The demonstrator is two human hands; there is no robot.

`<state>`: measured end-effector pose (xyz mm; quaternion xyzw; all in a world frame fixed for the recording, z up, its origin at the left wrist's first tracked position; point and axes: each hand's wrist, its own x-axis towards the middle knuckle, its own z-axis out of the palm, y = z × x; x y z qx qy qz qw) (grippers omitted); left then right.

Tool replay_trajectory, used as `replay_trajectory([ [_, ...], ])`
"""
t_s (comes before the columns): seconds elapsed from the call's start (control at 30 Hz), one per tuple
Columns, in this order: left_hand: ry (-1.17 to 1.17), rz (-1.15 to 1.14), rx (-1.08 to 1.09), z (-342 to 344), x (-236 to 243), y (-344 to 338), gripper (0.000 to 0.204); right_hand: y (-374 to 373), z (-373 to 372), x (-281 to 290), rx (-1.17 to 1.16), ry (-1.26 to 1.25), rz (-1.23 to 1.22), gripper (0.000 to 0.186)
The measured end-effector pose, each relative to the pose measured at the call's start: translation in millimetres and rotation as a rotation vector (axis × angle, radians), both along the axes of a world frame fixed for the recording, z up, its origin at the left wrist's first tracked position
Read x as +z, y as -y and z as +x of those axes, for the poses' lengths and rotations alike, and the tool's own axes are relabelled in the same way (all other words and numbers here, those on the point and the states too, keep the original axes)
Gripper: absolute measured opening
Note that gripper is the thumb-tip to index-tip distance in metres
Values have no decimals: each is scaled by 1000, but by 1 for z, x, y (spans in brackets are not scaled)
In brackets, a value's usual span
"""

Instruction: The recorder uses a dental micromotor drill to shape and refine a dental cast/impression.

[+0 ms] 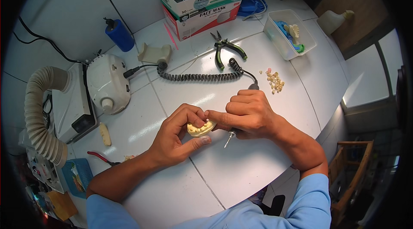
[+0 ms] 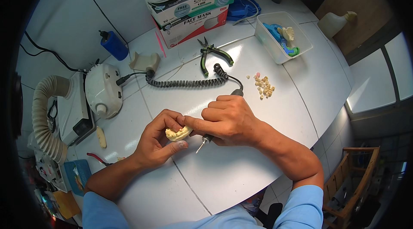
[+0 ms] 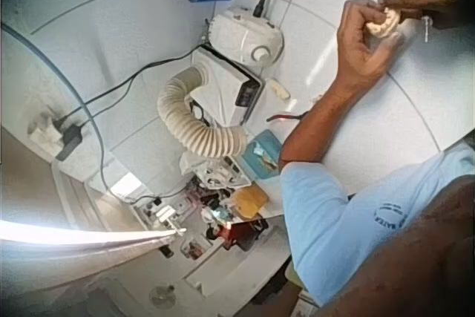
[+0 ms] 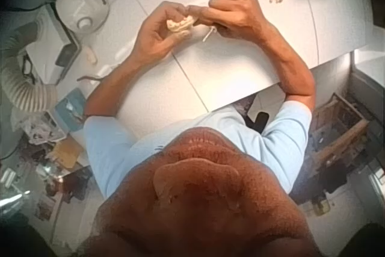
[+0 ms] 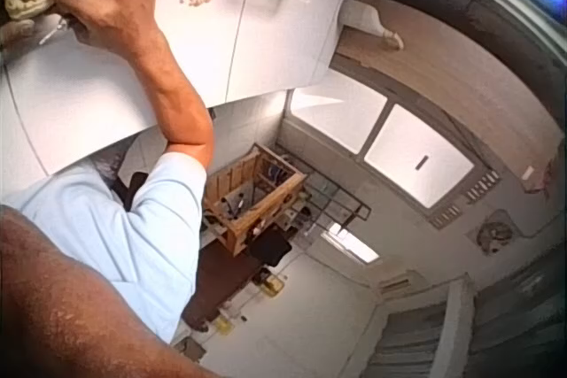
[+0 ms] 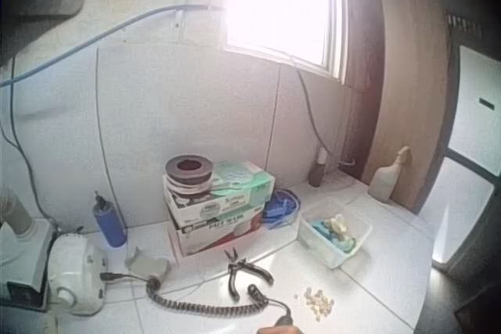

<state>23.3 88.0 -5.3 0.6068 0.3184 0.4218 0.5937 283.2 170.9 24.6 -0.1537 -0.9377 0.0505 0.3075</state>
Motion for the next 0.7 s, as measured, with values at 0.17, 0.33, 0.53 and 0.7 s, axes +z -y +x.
replay_trajectory([
  [0.17,-65,27,-15,-1,-2,0,31,2,-1,4,-93,10,-59,52],
  [0.33,-102,15,-76,-5,5,0,35,2,-4,6,-151,48,-36,41],
  [0.53,-70,-40,-147,-5,0,3,44,4,-3,6,-132,47,-85,43],
  [0.7,129,-99,-45,4,-1,9,62,8,-8,9,-145,54,-96,43],
])
